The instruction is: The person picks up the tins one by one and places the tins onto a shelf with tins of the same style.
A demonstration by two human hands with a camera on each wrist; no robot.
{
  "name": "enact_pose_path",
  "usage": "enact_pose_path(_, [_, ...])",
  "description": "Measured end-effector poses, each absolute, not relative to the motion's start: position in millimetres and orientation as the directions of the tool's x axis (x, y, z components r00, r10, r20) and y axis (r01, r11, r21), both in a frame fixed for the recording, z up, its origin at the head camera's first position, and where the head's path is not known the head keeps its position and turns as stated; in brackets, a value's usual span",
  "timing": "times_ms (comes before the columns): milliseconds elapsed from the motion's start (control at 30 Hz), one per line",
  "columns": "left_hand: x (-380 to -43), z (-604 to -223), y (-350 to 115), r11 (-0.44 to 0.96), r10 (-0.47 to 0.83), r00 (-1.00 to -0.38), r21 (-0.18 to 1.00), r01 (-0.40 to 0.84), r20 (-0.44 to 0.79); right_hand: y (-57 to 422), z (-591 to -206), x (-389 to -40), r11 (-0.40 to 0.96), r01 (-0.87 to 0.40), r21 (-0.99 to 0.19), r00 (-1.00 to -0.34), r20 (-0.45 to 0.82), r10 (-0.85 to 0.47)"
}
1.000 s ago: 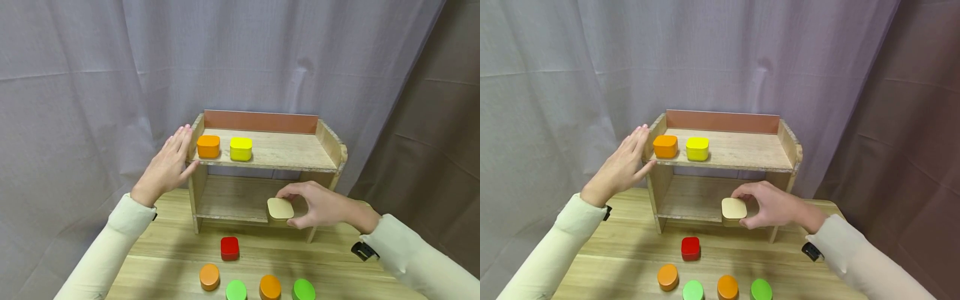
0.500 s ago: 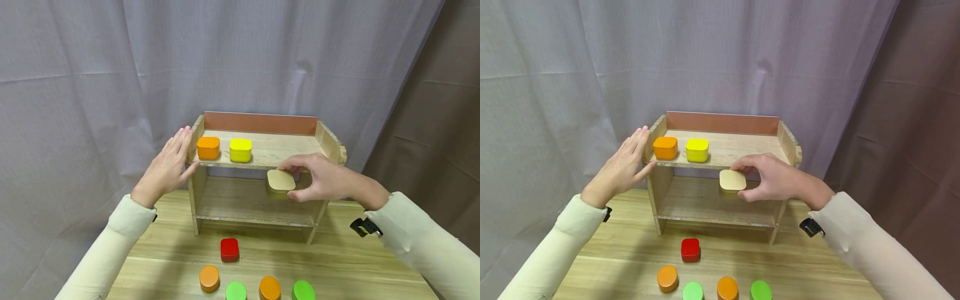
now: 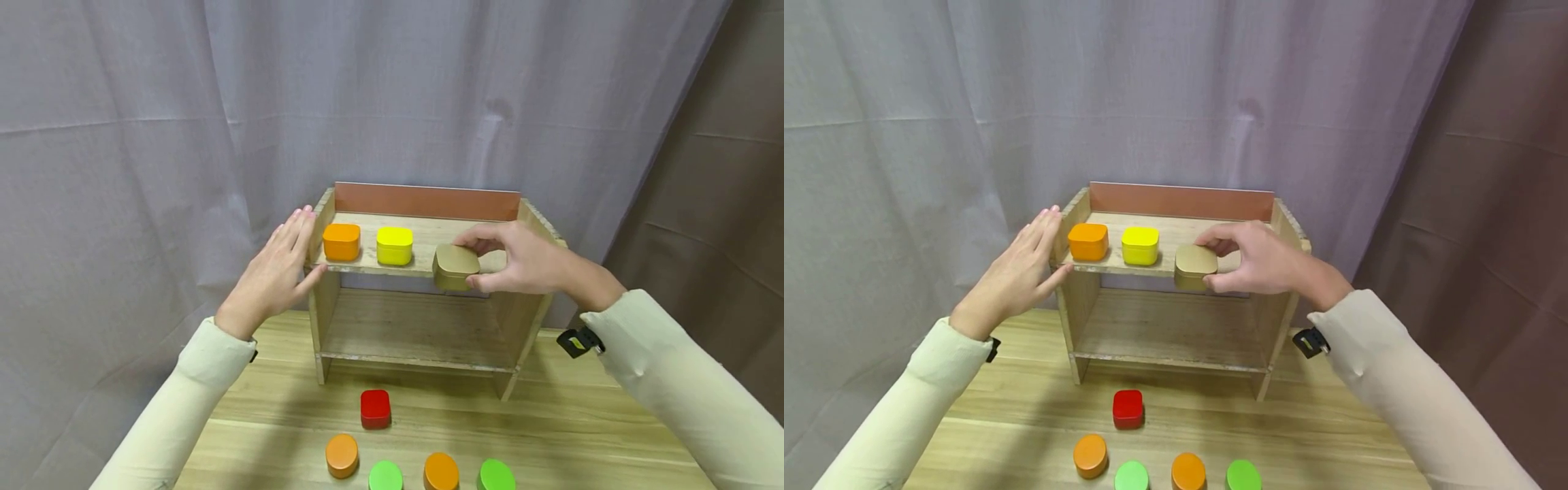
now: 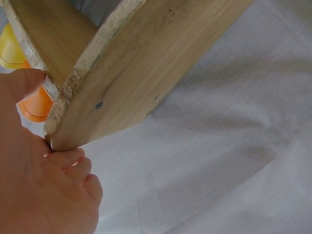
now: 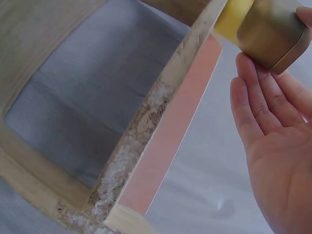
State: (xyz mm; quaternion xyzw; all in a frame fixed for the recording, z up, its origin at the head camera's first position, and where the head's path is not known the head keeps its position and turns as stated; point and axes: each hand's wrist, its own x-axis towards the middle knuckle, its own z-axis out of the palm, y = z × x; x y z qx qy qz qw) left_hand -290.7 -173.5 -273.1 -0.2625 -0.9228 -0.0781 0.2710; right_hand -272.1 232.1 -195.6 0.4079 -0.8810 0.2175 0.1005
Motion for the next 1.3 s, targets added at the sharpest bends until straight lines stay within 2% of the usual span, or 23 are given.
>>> enact_pose_path(567, [-288.2,-273.4,-170.9,0.847,0.446,-0.699,-0.010,0.532,0.559,239.7,-193.1,-298.4,0.668,-0.643,-0.375,-0.766,0.342,-0.544])
enact_pose_path(1300, [-288.9,-273.2,-166.5,0.847,0.447,-0.709,-0.002,0.532,0.546,243.6,-201.8,-307.5,0.709,-0.588,-0.389,-0.809,0.298,-0.507])
